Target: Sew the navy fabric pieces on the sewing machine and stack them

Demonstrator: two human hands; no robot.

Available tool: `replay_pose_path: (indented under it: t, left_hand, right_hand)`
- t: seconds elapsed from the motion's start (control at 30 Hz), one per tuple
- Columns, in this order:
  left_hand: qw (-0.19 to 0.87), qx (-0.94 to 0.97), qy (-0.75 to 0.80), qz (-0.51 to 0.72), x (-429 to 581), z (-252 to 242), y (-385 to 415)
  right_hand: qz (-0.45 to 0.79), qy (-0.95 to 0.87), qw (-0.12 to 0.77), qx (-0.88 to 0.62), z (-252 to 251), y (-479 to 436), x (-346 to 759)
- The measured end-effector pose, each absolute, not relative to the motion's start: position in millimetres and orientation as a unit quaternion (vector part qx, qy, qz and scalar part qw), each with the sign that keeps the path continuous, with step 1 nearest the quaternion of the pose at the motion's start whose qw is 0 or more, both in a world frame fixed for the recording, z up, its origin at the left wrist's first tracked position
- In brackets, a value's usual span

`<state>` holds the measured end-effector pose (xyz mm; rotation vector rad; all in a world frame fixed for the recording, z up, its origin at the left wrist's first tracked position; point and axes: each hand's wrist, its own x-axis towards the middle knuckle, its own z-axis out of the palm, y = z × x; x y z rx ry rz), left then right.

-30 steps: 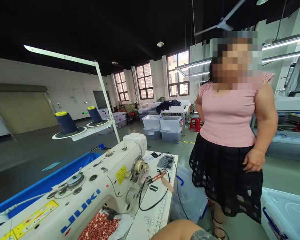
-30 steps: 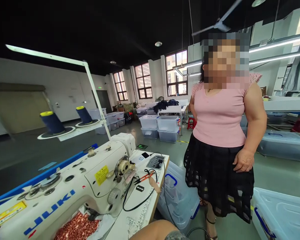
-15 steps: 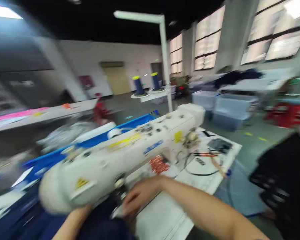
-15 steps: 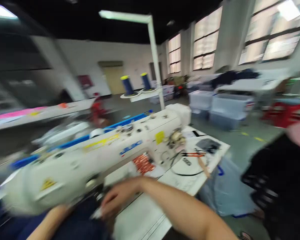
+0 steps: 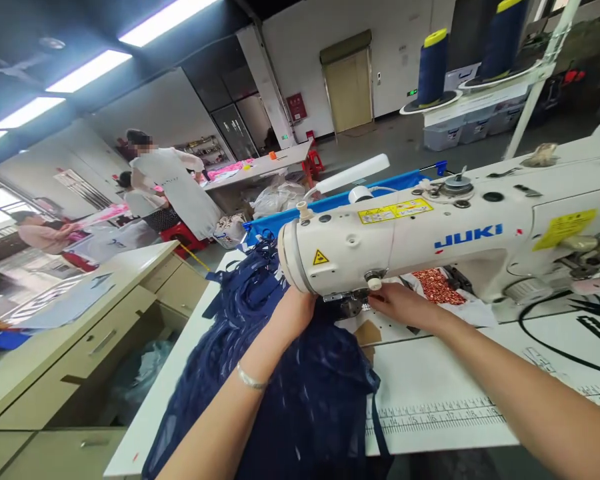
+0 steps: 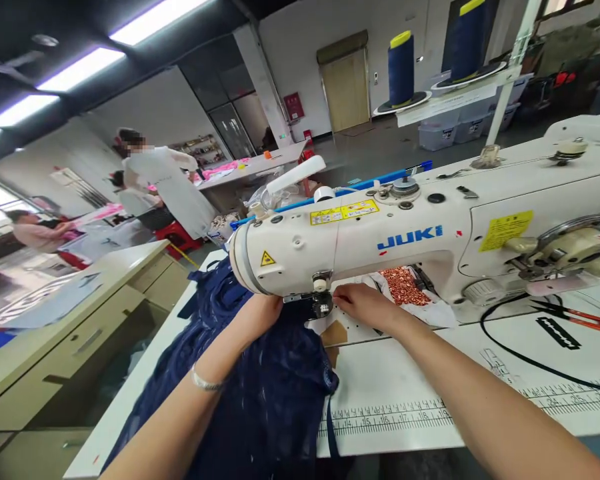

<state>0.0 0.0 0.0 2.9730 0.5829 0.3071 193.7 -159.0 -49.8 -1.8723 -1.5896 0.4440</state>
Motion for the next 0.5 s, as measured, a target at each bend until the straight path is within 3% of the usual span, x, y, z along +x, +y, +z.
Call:
replay_pose_path:
  t: [0.23, 0.5]
  left_hand:
    - [0.049, 0.994, 0.095, 0.017, -19, -9, -17]
    - [-0.033, 0.990, 0.130, -0.052, -7, -6, -8]
  right_hand:
    - [0.060, -0.639, 0.236, -0.730, -59, -157, 176]
    - [-0.028, -0.627, 0.172, -0.759, -69, -156, 171]
